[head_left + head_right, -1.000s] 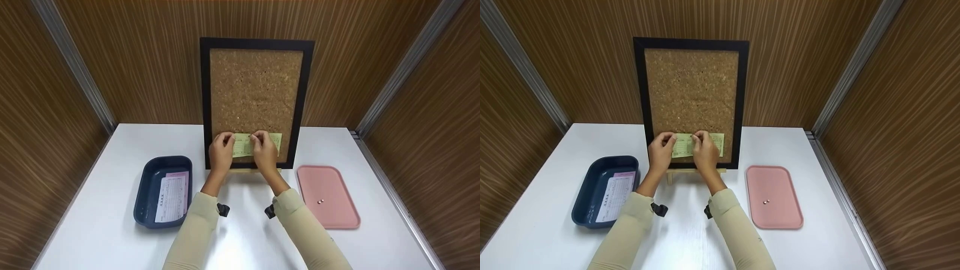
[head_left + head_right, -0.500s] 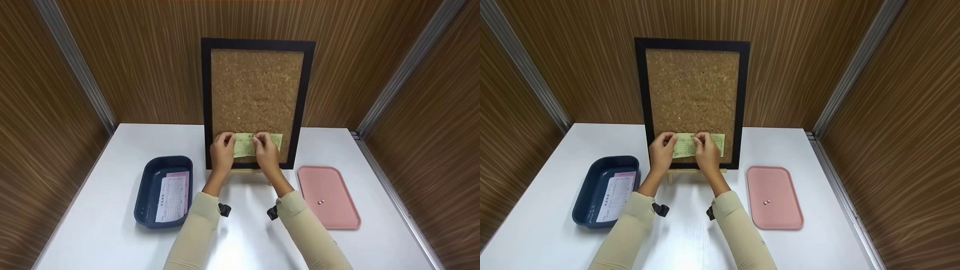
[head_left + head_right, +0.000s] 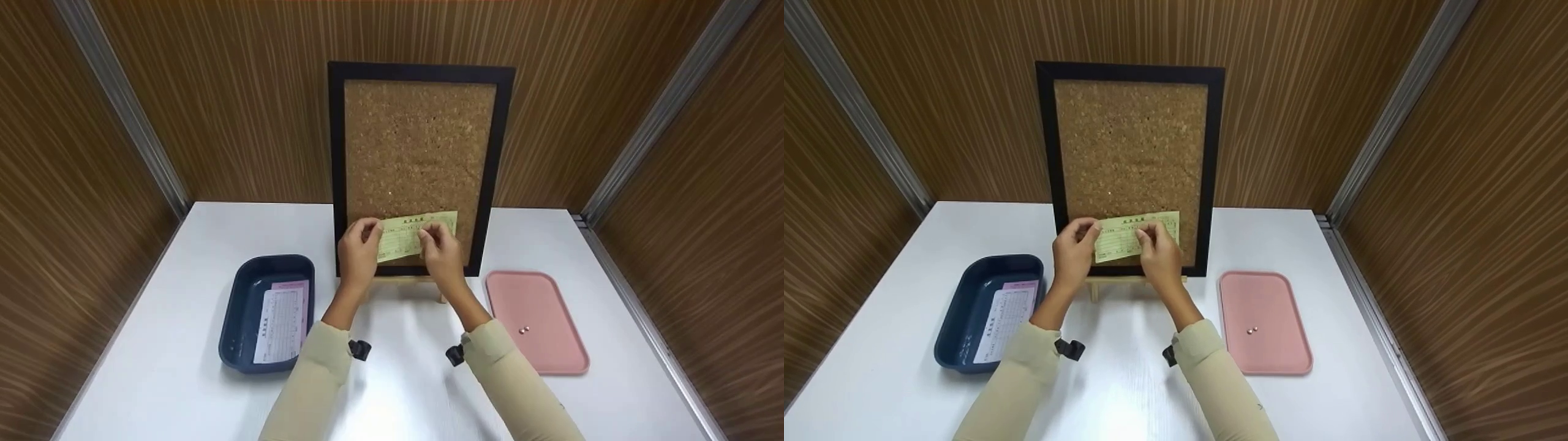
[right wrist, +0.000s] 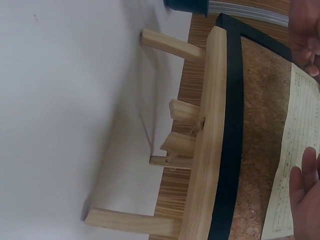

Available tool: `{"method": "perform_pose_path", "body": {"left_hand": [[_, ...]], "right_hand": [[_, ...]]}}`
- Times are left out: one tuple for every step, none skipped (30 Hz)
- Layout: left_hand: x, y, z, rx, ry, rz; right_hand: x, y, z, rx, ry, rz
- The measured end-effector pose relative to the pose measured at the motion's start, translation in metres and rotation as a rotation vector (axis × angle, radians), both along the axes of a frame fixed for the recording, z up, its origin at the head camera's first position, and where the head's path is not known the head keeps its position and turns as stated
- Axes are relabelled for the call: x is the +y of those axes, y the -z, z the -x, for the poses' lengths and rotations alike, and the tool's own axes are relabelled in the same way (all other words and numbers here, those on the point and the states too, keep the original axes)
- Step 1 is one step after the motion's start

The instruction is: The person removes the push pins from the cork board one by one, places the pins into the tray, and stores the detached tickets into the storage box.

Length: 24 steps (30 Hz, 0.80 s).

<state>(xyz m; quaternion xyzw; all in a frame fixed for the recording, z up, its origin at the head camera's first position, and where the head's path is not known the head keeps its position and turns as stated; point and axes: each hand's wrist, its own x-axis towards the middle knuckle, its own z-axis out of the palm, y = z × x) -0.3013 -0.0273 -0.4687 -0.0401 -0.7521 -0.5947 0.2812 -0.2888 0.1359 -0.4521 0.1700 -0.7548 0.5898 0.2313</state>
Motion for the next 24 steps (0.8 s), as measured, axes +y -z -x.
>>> {"method": "perform_pose_path", "body": {"left_hand": [[-0.002, -0.001, -0.003, 0.002, 0.003, -0.012], [-0.003, -0.003, -0.005, 0.003, 0.005, -0.024], [-0.005, -0.004, -0.008, 0.005, 0.007, -0.035], [-0.008, -0.005, -0.012, 0.004, 0.008, -0.044], [-0.010, -0.006, -0.015, 0.006, 0.006, -0.049], [-0.014, -0.007, -0.018, 0.011, 0.003, -0.054], [-0.017, -0.008, -0.021, 0.017, -0.002, -0.060], [-0.021, -0.008, -0.025, 0.024, -0.007, -0.066], [-0.024, -0.009, -0.029, 0.032, -0.014, -0.072], [-0.028, -0.009, -0.032, 0.038, -0.023, -0.075], [-0.033, -0.010, -0.036, 0.045, -0.035, -0.078], [-0.037, -0.011, -0.040, 0.050, -0.045, -0.084], [-0.042, -0.011, -0.043, 0.050, -0.055, -0.090], [-0.046, -0.012, -0.047, 0.046, -0.066, -0.092], [-0.051, -0.012, -0.051, 0.045, -0.074, -0.094], [-0.055, -0.012, -0.055, 0.044, -0.082, -0.095], [-0.060, -0.013, -0.059, 0.040, -0.088, -0.101], [-0.064, -0.013, -0.063, 0.036, -0.091, -0.107], [-0.069, -0.013, -0.067, 0.028, -0.095, -0.113], [-0.073, -0.012, -0.070, 0.019, -0.097, -0.121], [-0.077, -0.012, -0.074, 0.008, -0.095, -0.130], [-0.081, -0.012, -0.078, -0.003, -0.094, -0.142], [-0.085, -0.011, -0.081, -0.014, -0.097, -0.148], [-0.090, -0.010, -0.084, -0.019, -0.107, -0.149]], "right_hand": [[0.002, -0.001, -0.002, 0.003, 0.001, -0.002], [0.003, -0.002, -0.005, 0.004, 0.002, -0.003], [0.005, -0.003, -0.007, 0.007, 0.004, -0.004], [0.008, -0.004, -0.009, 0.012, 0.009, -0.007], [0.010, -0.004, -0.012, 0.020, 0.016, -0.014], [0.013, -0.005, -0.014, 0.029, 0.021, -0.021], [0.016, -0.005, -0.016, 0.034, 0.020, -0.025], [0.019, -0.005, -0.019, 0.037, 0.018, -0.030], [0.023, -0.005, -0.021, 0.037, 0.017, -0.032], [0.026, -0.004, -0.023, 0.035, 0.018, -0.036], [0.030, -0.003, -0.025, 0.032, 0.018, -0.040], [0.034, -0.002, -0.027, 0.026, 0.016, -0.041], [0.038, -0.001, -0.029, 0.020, 0.017, -0.043], [0.042, 0.001, -0.031, 0.018, 0.024, -0.045], [0.046, 0.003, -0.033, 0.016, 0.033, -0.050], [0.051, 0.004, -0.035, 0.015, 0.044, -0.055], [0.055, 0.006, -0.036, 0.012, 0.051, -0.053], [0.059, 0.008, -0.038, 0.008, 0.061, -0.047], [0.064, 0.010, -0.040, 0.004, 0.071, -0.042], [0.069, 0.012, -0.041, 0.000, 0.081, -0.031], [0.073, 0.013, -0.043, -0.003, 0.092, -0.023], [0.078, 0.015, -0.045, -0.006, 0.101, -0.012], [0.083, 0.016, -0.047, -0.011, 0.106, -0.002], [0.088, 0.018, -0.049, -0.010, 0.111, -0.003]]}}
